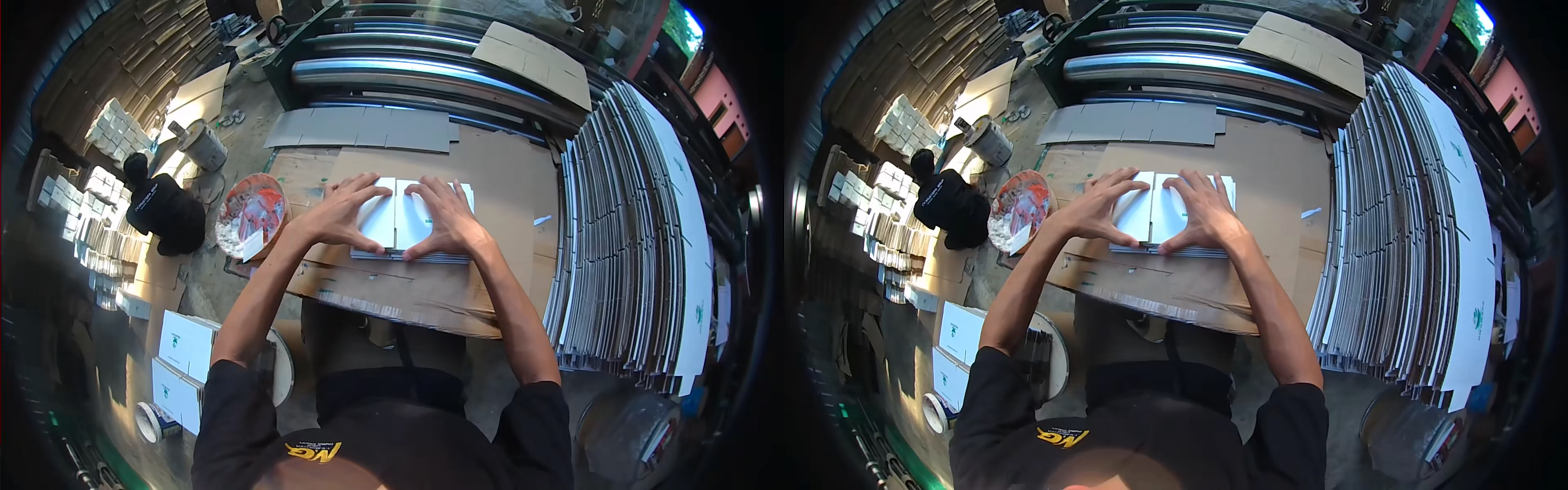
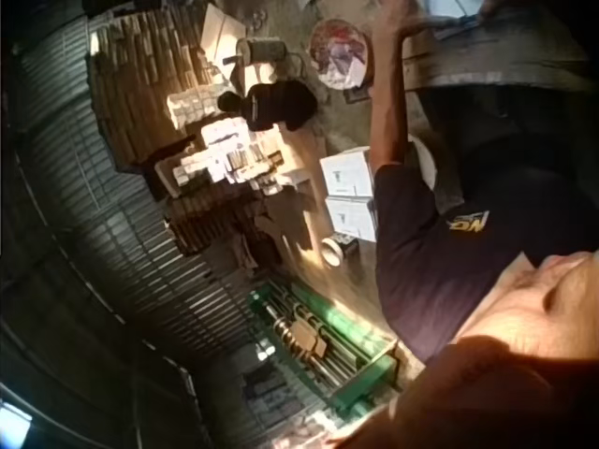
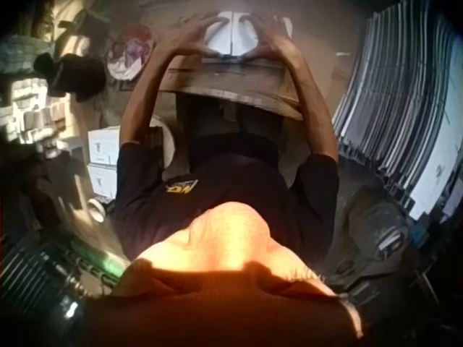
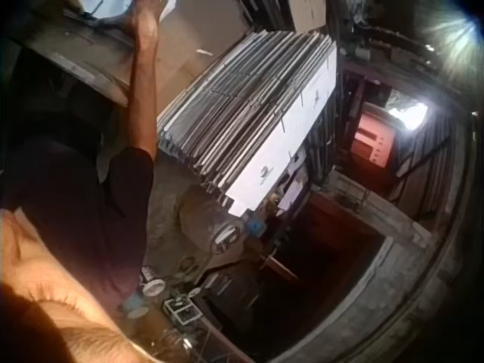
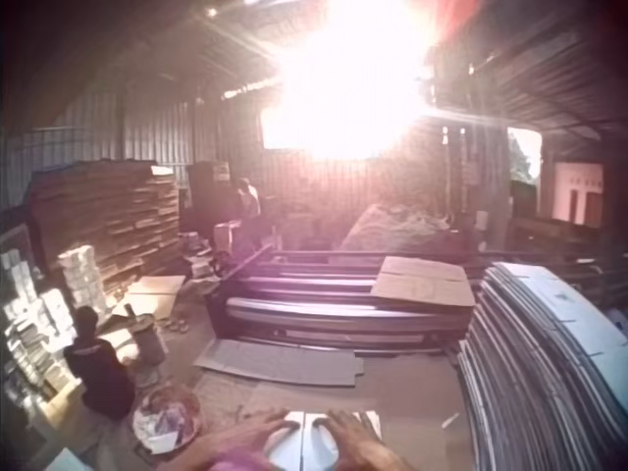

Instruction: The person folds flaps on cardboard box blanks, aligns and stacks them, and places the stack onto an adjacent pile. The person then takes another batch of cardboard blanks from a pile and bends them along their crease lines.

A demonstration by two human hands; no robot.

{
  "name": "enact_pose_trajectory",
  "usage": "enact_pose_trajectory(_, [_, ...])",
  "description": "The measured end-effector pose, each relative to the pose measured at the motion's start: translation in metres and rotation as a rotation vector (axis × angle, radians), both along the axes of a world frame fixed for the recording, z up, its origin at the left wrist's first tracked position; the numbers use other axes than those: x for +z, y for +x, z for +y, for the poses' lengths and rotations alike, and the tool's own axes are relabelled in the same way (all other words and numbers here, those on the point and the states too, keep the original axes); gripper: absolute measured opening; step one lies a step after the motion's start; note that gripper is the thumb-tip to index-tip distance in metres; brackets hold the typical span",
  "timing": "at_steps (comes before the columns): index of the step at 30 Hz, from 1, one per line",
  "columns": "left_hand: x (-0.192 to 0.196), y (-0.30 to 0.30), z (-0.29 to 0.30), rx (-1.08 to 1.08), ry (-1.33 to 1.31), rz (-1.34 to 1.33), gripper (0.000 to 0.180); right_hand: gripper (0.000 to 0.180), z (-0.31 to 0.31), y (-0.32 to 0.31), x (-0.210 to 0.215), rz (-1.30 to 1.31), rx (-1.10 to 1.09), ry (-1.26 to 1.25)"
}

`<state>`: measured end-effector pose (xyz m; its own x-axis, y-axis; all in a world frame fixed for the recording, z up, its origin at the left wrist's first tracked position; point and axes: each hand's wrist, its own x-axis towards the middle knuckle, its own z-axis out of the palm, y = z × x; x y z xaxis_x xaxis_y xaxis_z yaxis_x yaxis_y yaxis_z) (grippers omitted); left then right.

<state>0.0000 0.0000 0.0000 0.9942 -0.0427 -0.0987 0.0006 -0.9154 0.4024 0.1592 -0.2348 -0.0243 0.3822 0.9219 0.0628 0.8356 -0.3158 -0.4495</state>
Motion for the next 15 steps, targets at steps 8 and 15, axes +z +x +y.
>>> enact_pose_trajectory(8, [-0.013, 0.0, -0.006, 0.066, -0.037, -0.074, 0.113, 0.124, 0.002, -0.001, 0.003, -0.012, -0.005, -0.001])
enact_pose_trajectory(15, [-0.01, 0.002, 0.0, 0.025, -0.005, 0.015, 0.107, 0.125, -0.001, 0.0, -0.001, -0.019, -0.023, 0.031])
